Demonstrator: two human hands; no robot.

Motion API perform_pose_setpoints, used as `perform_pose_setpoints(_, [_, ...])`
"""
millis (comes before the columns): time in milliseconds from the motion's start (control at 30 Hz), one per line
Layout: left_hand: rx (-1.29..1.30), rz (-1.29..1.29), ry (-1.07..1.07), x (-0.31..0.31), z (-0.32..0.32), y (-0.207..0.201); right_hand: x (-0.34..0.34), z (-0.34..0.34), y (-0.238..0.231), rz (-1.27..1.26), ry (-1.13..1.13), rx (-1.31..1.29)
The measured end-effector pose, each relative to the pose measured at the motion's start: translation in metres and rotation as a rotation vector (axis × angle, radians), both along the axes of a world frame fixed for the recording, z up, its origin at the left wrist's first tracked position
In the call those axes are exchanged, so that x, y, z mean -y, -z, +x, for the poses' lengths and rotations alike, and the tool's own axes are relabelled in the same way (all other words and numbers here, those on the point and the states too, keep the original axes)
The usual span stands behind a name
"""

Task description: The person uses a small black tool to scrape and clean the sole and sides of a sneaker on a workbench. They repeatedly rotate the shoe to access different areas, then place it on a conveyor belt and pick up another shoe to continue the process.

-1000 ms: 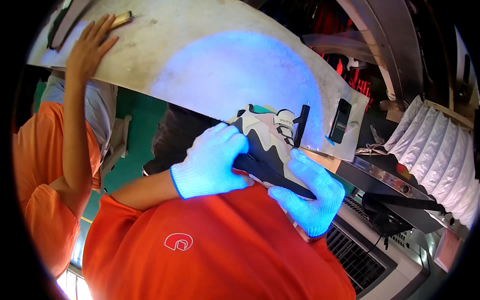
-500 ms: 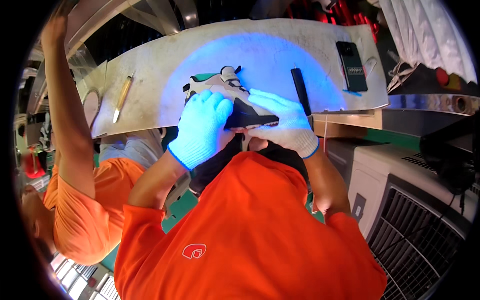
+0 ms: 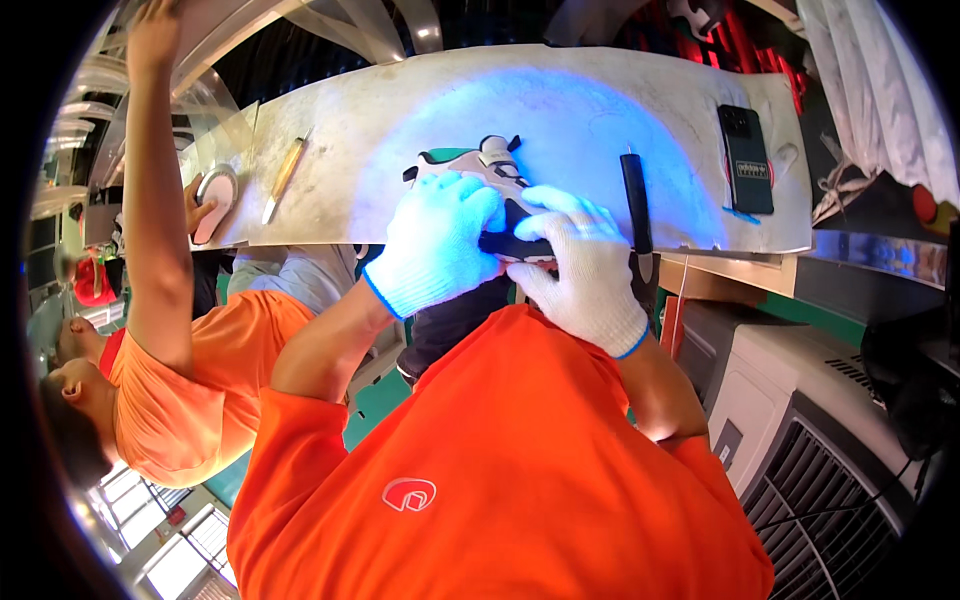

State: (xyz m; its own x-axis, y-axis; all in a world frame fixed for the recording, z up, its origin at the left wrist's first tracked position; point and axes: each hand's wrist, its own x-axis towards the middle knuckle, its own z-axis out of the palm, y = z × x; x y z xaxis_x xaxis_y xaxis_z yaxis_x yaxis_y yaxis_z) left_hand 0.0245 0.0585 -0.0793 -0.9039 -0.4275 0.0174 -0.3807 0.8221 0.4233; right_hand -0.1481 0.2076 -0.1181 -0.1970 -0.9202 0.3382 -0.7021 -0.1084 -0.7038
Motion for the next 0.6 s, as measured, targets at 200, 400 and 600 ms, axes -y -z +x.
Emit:
perform_pose_setpoints(200, [-0.07,0.107,-0.047,0.008,0.0,0.011,0.002,0.007,0.007,-0.072,0.053,-0.033])
perform_pose_setpoints(400, [-0.055,0.221,-0.12,0.009,0.001,0.012,0.009,0.013,0.008,-0.169,0.121,0.13])
perform_pose_setpoints(600, [0.034,0.234,-0.132,0.012,-0.003,-0.005,0.006,0.01,0.001,-0.048,0.153,0.114])
